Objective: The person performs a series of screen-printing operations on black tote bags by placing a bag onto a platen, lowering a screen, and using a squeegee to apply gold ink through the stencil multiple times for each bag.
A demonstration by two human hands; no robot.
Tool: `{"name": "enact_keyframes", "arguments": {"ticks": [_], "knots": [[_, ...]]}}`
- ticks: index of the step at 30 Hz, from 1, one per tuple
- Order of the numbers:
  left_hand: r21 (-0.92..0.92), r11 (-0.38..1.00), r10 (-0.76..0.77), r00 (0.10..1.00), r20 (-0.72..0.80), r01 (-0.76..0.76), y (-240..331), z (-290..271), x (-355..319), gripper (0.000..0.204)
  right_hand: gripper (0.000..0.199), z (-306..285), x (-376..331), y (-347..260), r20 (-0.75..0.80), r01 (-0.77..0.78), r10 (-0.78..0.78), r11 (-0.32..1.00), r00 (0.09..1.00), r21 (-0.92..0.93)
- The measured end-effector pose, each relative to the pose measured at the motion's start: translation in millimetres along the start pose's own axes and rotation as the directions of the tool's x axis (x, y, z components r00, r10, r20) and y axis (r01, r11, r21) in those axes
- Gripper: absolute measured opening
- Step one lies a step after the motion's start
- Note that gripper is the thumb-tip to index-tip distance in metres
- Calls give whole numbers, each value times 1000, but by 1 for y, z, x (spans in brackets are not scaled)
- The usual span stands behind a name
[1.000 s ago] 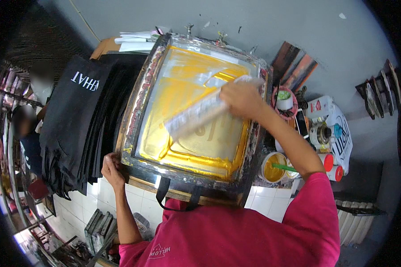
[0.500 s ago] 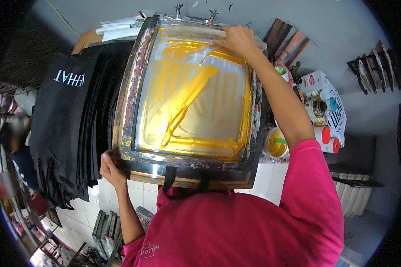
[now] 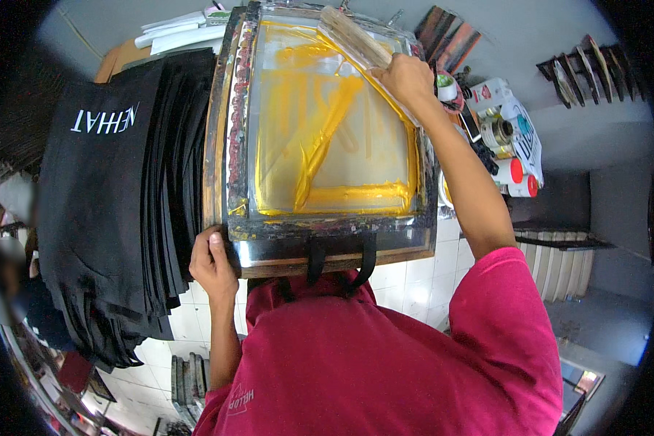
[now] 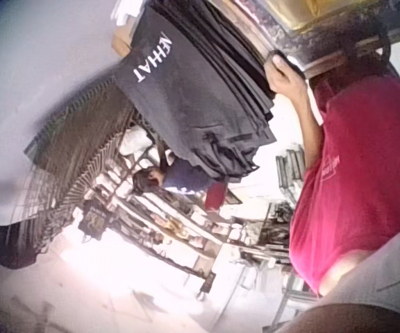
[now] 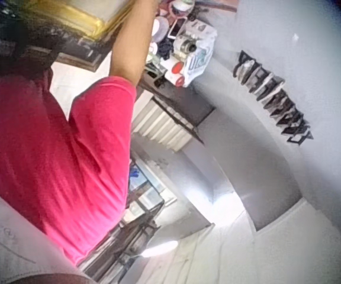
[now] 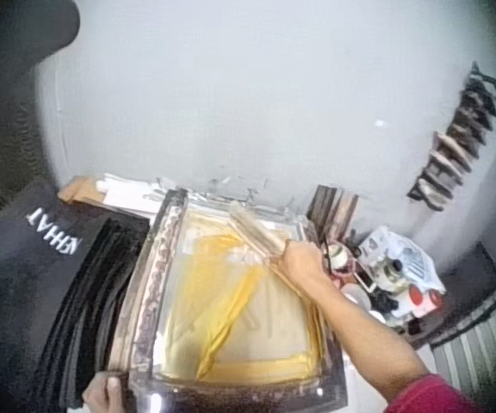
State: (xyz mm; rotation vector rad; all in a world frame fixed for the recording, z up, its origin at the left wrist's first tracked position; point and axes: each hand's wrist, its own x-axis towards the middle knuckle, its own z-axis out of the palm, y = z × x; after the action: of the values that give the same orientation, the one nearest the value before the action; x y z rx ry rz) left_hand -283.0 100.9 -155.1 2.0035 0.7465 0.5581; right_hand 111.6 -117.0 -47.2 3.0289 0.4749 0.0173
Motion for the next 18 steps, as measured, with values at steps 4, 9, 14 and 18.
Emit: {"name": "enact_keyframes", "arguments": {"ticks": [4,9,14,18], "knots": [[-12,999,49,996,68,-49,-9,-3,2,27,55,4,-35,16,36,-76,76,997,996,-2],[-30,992,126,986,113,-124,-12,-11,4,26,51,9,-87,13,40,-144,144,990,989,-5],[-124,976,191,978,88,-179,-20,-9,3,33,52,11,-133,25,4,-224,225,968,974,110],[-210,962,200,975,101,-176,-21,-11,3,36,53,10,-150,31,5,-289,293,940,956,182]]}}
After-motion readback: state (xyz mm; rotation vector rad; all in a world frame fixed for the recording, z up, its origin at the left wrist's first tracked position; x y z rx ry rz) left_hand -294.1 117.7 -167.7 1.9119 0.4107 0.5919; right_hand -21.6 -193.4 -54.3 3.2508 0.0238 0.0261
